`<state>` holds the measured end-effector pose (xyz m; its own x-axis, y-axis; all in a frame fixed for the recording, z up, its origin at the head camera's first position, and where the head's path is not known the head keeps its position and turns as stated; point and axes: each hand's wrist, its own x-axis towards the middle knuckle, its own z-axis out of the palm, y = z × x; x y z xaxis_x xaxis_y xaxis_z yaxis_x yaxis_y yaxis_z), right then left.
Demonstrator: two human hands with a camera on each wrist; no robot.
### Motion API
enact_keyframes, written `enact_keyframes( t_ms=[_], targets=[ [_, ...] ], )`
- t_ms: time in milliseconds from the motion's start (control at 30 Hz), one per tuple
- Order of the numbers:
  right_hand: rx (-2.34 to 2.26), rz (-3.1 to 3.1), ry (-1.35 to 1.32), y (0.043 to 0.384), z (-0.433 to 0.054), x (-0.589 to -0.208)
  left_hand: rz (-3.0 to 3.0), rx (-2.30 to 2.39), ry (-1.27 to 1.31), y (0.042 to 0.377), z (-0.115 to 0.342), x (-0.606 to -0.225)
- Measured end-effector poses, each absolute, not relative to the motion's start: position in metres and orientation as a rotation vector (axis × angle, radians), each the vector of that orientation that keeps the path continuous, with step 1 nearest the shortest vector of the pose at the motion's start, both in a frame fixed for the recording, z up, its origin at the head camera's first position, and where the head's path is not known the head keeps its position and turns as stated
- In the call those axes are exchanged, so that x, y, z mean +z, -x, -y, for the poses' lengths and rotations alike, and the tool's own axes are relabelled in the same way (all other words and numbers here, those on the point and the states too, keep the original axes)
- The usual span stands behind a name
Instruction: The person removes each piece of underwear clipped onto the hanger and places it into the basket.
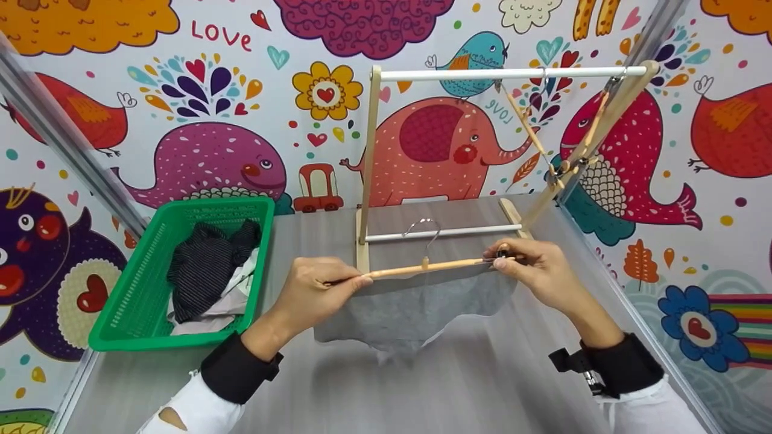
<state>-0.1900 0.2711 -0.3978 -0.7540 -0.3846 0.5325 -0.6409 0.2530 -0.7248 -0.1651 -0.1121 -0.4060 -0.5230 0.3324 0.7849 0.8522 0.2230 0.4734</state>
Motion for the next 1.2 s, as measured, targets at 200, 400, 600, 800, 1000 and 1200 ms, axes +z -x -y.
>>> enact_keyframes(
  t_ms=[200,400,600,800,1000,1200],
  targets=[
    [1.504,2.259,-0.953,0.1919,-0.2715,-0.3987,1.958,-1.299,1.098,0.1656,0.1114,-0.4074],
    [1.494,2.236,-0.968,0.1913,-0.2717,-0.3972,1.957,-1.301,1.096,0.1665,0.1115,-0.4086],
    [1.469,2.227,-0.962,0.1914,-0.2718,-0.3972,1.968,-1.313,1.084,0.1661,0.1105,-0.4086],
    [1.454,2.203,-0.993,0.1930,-0.2722,-0.3992,1.957,-1.297,1.088,0.1667,0.1103,-0.4099],
    [1.463,2.207,-0.980,0.1929,-0.2738,-0.4010,1.935,-1.277,1.095,0.1668,0.1083,-0.4104],
    [1.444,2.204,-0.977,0.1923,-0.2742,-0.4018,1.931,-1.281,1.098,0.1670,0.1073,-0.4110]
  ],
)
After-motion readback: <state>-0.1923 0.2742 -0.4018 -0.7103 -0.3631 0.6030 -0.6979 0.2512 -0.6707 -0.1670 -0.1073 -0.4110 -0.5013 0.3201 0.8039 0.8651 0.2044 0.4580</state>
